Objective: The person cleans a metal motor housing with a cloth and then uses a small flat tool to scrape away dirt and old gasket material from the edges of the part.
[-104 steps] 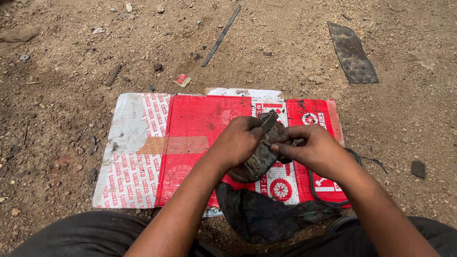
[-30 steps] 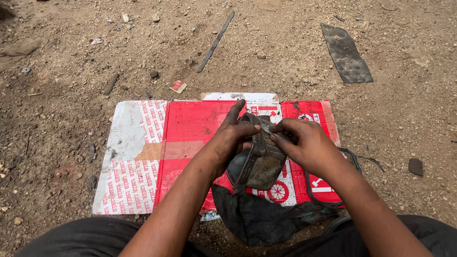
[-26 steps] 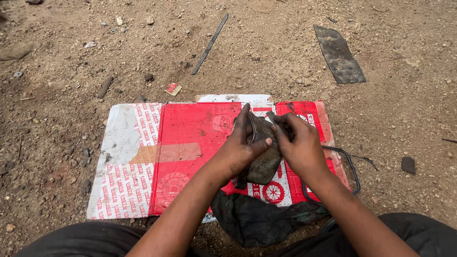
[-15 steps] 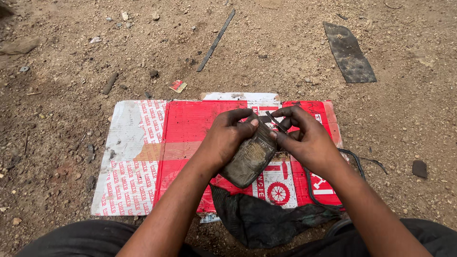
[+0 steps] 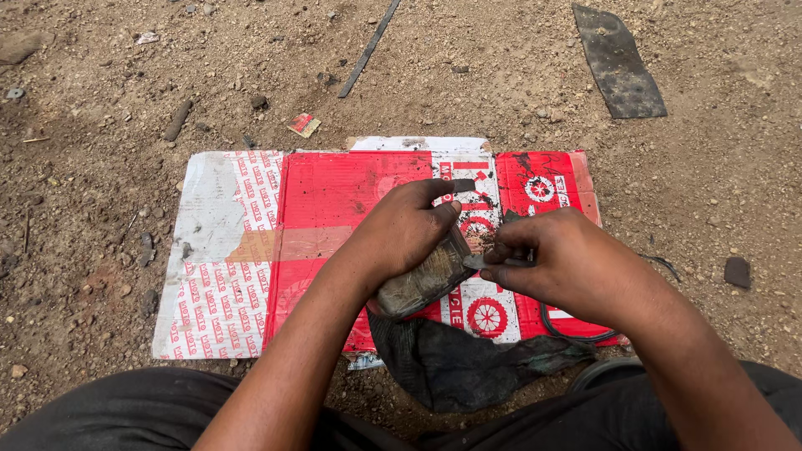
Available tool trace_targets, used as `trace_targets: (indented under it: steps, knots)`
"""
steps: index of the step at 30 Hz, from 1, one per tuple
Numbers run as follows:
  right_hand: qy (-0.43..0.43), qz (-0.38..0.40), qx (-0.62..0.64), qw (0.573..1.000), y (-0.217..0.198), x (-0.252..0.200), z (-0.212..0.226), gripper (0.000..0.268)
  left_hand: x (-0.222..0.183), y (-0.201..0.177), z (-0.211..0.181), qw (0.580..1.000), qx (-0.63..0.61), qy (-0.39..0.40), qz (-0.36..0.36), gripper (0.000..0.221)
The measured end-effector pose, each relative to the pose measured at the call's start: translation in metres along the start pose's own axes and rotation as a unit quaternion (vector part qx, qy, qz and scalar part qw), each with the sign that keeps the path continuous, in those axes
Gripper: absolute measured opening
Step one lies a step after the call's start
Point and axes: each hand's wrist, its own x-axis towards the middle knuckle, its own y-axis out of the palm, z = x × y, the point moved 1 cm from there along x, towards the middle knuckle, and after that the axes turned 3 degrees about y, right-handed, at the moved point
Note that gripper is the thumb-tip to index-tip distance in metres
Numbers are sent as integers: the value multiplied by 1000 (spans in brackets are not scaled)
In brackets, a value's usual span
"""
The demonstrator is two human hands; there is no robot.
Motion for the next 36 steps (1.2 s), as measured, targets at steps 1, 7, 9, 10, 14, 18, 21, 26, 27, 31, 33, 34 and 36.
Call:
trace_targets:
  steps: [1, 7, 9, 10, 14, 18, 21, 26, 27, 31, 33, 34, 36]
  knots:
    - [16, 6, 12, 1000, 1, 1, -1, 30, 0, -2, 2, 1000, 1, 6, -7, 52]
    - [45, 17, 146, 988, 19, 6, -11, 27, -1, -8, 11, 999, 0, 22, -25, 53]
    - [45, 17, 150, 988, 25, 6, -14, 27, -2, -6, 12, 1000, 9, 21, -20, 52]
    - [30, 12, 155, 987, 27, 5, -15, 27, -3, -7, 11, 999, 15, 33, -25, 51]
    - [-33, 8, 83, 996, 34, 4, -20, 27, -14, 0, -4, 997, 68, 37, 1, 53]
    - [-107, -47, 68, 991, 61, 7, -16, 23, -28, -15, -13, 994, 108, -25, 21, 60]
    - [-141, -86, 78, 983, 84, 12, -14, 25, -30, -26, -8, 990, 135, -35, 12, 49]
    - [-154, -141, 141, 968, 119, 7, -11, 15, -31, -26, 3, 985, 168, 25, -7, 51]
    - [-165, -154, 152, 962, 124, 6, -10, 15, -32, -27, 6, 986, 162, 19, -10, 50]
    - [-166, -183, 187, 951, 128, 6, -1, 19, -33, -24, 4, 986, 169, 3, 4, 47]
    - [-164, -192, 195, 948, 124, 9, 5, 17, -34, -22, 3, 986, 164, -4, 0, 46]
    - [-173, -201, 197, 944, 119, 13, 7, 14, -33, -21, 4, 986, 164, -3, 3, 47]
    - [-165, -207, 193, 945, 113, 14, 9, 12, -31, -16, 5, 987, 161, -1, 14, 47]
